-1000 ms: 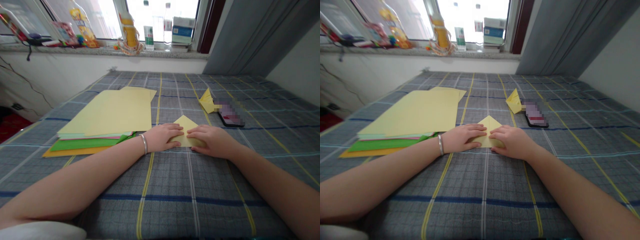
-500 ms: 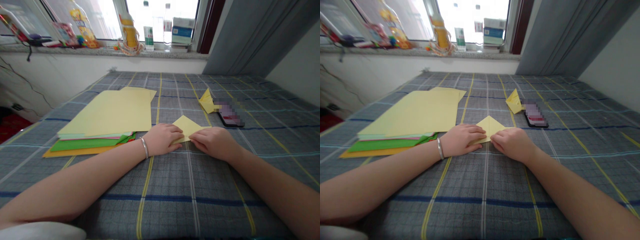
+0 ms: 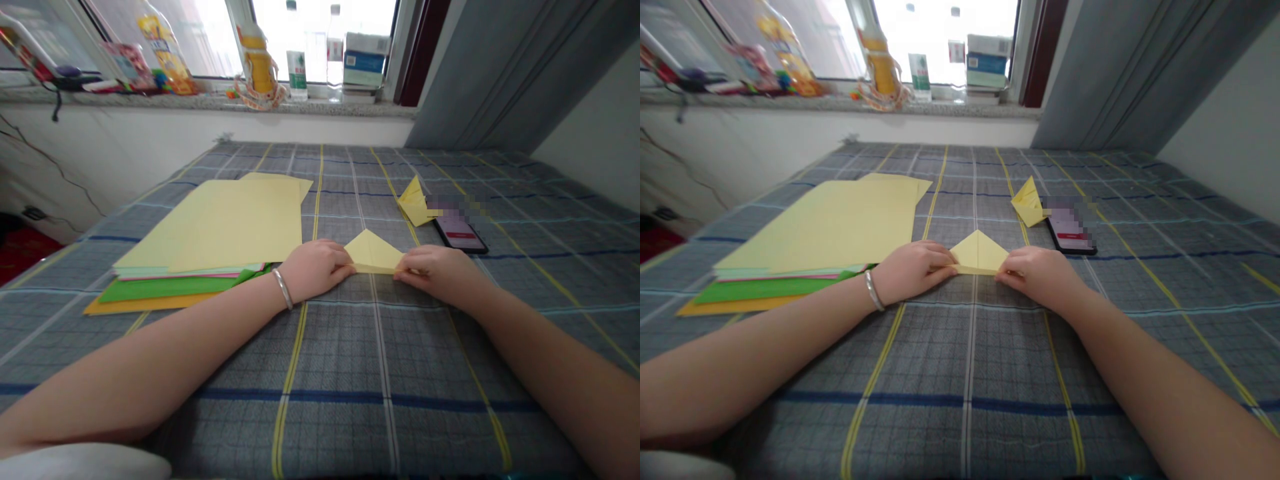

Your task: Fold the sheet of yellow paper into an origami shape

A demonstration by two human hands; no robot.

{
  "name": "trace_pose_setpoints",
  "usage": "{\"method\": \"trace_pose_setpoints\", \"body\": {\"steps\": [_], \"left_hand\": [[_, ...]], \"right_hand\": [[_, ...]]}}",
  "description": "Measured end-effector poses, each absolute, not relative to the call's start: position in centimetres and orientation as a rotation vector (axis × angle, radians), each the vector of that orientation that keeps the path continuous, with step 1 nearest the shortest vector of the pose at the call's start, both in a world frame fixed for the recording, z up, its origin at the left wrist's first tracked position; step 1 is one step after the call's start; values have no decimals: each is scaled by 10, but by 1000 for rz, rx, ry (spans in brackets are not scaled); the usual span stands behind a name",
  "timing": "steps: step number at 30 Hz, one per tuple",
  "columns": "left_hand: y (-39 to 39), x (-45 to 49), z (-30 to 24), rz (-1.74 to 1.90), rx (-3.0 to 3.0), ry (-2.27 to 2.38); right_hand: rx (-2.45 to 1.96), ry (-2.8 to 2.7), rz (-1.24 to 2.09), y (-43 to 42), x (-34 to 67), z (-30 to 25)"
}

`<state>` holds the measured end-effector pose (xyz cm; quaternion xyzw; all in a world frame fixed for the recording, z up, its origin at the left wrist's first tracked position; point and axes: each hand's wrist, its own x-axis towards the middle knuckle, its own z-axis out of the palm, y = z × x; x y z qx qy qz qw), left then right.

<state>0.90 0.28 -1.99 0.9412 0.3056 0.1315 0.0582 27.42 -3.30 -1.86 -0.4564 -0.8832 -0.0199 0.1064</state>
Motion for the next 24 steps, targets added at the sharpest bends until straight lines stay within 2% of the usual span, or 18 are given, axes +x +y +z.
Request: {"method": "trace_pose_setpoints", "body": {"steps": [6,13,17,24], "left_hand": [[13,1,-14,358,2810,719],[14,2,-20,418,2745,1077],[16,4,-29,611,2629,1086],[20,7,-33,604,2612,1145]], "right_hand": [[-1428,-2537,71,-27,287,-22],[-1590,-2329,188,-22,285,-26],[-1657,-2273,110,-18,281,-30],[-1659,-2312,-42,-11,275,-35]]}}
